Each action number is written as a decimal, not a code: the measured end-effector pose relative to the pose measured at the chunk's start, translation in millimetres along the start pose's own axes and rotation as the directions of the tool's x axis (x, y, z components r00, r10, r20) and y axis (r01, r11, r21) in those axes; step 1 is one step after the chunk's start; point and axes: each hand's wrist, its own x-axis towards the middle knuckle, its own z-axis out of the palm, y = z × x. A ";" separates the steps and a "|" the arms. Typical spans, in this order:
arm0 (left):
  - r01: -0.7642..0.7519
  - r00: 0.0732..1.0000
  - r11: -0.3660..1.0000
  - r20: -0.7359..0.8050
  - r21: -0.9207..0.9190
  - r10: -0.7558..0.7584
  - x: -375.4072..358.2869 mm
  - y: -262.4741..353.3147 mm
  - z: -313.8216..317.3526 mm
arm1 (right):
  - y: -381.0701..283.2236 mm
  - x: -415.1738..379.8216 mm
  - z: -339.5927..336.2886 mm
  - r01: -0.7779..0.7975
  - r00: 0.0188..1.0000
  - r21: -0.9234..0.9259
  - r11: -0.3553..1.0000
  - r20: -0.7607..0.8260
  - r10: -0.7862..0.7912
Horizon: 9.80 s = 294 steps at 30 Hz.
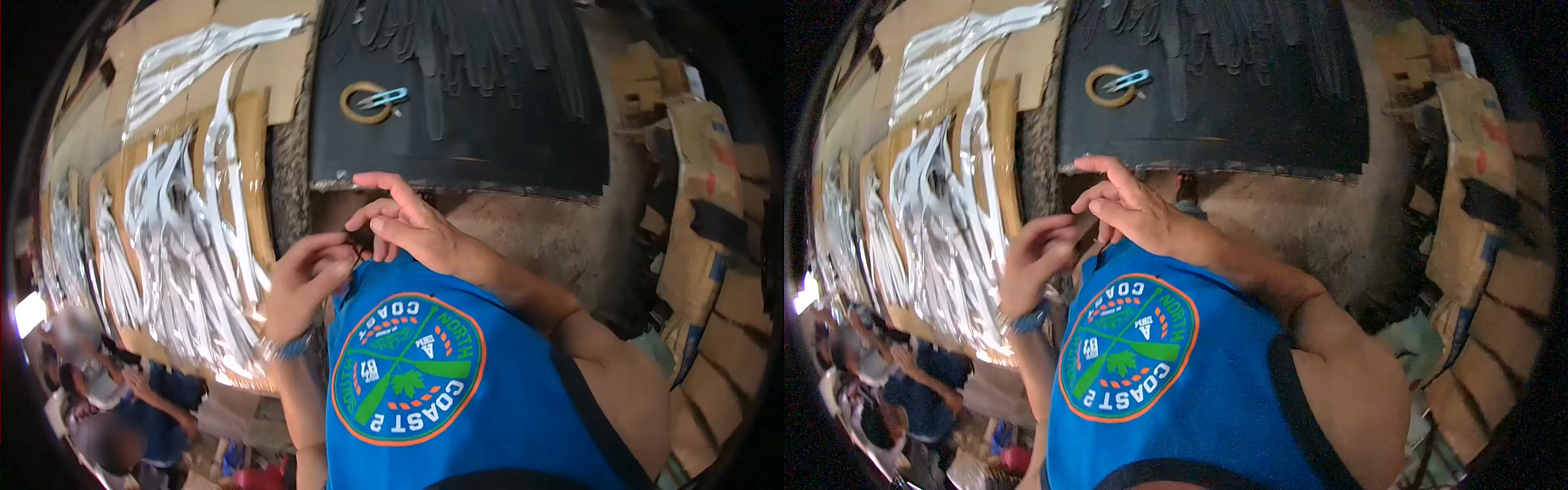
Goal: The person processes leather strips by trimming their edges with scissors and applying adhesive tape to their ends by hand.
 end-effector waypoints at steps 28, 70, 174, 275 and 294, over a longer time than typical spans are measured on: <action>-0.144 0.970 0.928 -0.234 -0.344 0.064 9.9 -73.5 6.0 | 20.6 46.2 -4.4 0.047 0.989 -0.398 0.916 0.148 0.014; 0.058 0.659 0.614 -0.493 0.787 0.569 -85.3 -169.2 -162.2 | 170.8 120.3 61.9 0.081 0.997 -0.997 -0.002 0.081 -0.003; -0.146 0.971 0.987 -0.203 -0.067 0.130 -53.1 -136.0 -222.9 | 75.0 137.2 196.6 0.175 0.931 -0.905 0.388 0.280 0.233; 0.170 0.656 0.864 -0.709 0.474 0.260 -119.7 -191.0 -229.2 | 150.0 194.6 230.4 0.176 0.963 -0.904 0.390 0.240 0.124; 0.303 0.664 0.829 -0.728 0.470 0.169 -111.4 -191.7 -214.6 | 147.6 186.9 227.1 0.189 0.973 -0.960 0.208 0.211 0.089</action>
